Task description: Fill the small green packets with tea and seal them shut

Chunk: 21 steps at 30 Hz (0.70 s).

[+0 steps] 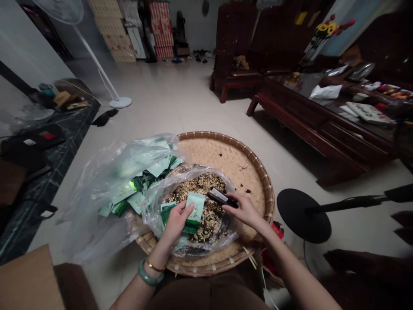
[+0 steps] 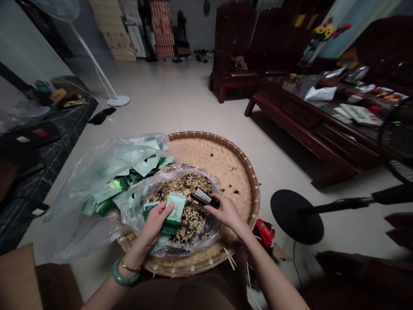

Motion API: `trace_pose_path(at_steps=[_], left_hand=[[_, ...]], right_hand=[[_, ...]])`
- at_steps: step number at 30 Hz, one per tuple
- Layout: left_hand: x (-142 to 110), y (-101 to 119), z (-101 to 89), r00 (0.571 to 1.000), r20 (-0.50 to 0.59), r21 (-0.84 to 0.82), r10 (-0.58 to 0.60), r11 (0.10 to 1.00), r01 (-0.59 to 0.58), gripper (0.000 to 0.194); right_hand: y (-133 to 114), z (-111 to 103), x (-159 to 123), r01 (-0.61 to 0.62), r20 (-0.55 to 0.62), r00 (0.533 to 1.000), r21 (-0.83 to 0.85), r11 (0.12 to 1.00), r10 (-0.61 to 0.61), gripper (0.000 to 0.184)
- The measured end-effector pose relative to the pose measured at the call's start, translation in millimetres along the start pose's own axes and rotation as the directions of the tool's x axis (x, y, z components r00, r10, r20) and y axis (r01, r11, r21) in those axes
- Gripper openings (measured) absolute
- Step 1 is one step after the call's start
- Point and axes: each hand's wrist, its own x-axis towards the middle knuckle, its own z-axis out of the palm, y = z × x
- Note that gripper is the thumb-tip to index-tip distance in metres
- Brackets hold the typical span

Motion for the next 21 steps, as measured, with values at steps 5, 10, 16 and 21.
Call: trace_pose_path(at_steps=[5,10,16,21], left_hand=[[-5.0,-3.9,6.7,1.000,0.005,-0.043,-0.008,0.999,0.009,0.049],[-7.5,-1.3,8.9,0.996,0.093,0.049,0.014,0.999,-0.019,0.050],[-0.1,18.1,-2.0,0.980,0.094,0.326,0.175,0.925,-0.196,0.022],[-1.8,18.8,0.5,0.971,0.079,0.372,0.227,0.896,-0.240,0.025]], right_hand=[[-18.0,11.5,-2.0,0.104,-0.031,0.994,-0.018,0.994,-0.105,0.036],[-55.4,36.2,14.0,0.078,-0.014,0.997,0.390,0.918,-0.079,0.025],[-71.0,40.6,10.8,0.148,0.088,0.979,0.332,0.932,-0.186,0.020],[-73.7,27.8,5.1,0.030,0.212,0.970,0.391,0.920,-0.121,0.020]])
